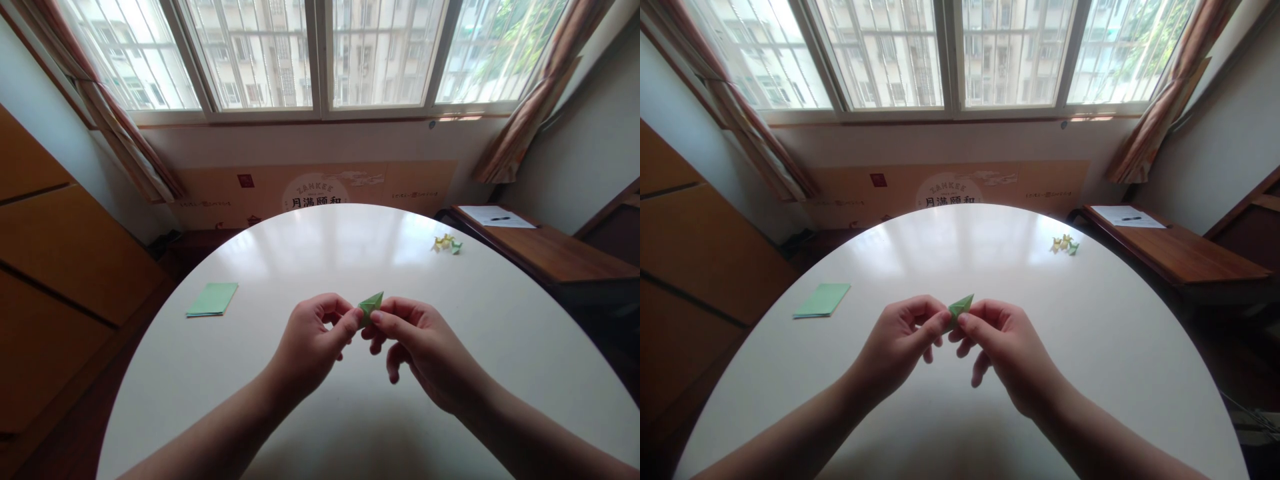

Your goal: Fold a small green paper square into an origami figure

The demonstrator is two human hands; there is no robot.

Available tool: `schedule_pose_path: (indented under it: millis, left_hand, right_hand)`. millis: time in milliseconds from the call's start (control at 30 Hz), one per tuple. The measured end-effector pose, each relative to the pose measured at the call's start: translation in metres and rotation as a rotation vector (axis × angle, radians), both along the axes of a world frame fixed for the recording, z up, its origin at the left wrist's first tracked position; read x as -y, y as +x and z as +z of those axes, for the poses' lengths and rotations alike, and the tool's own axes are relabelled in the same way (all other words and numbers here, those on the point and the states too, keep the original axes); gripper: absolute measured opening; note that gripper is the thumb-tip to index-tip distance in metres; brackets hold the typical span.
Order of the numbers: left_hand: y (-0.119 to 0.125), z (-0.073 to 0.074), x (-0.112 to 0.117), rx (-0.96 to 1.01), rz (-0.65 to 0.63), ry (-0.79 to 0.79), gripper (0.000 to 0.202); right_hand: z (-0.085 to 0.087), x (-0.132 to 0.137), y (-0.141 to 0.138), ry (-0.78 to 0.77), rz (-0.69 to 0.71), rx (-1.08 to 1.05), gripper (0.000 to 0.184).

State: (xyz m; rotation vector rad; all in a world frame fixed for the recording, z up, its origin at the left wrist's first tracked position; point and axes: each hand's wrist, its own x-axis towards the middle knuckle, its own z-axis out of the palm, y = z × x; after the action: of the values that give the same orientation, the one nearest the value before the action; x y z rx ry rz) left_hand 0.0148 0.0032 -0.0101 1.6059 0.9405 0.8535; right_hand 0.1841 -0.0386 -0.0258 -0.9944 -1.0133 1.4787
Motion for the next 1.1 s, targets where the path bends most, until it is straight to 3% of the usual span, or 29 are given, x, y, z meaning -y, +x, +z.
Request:
schedule_pose_path:
  millis: [567, 1100]
  left_hand:
    - [0.0016, -0.0014, 0.0016, -0.011, 0.016, 0.011, 0.027]
    - [0.0007, -0.0039, 0.0015, -0.004, -0.044, -0.022, 0.022]
  right_hand:
    - [-0.0013, -0.0014, -0.0024, 0.024, -0.001, 0.047, 0.019]
    - [-0.0037, -0.0008, -0.0037, -0.011, -0.029, -0.002, 0.017]
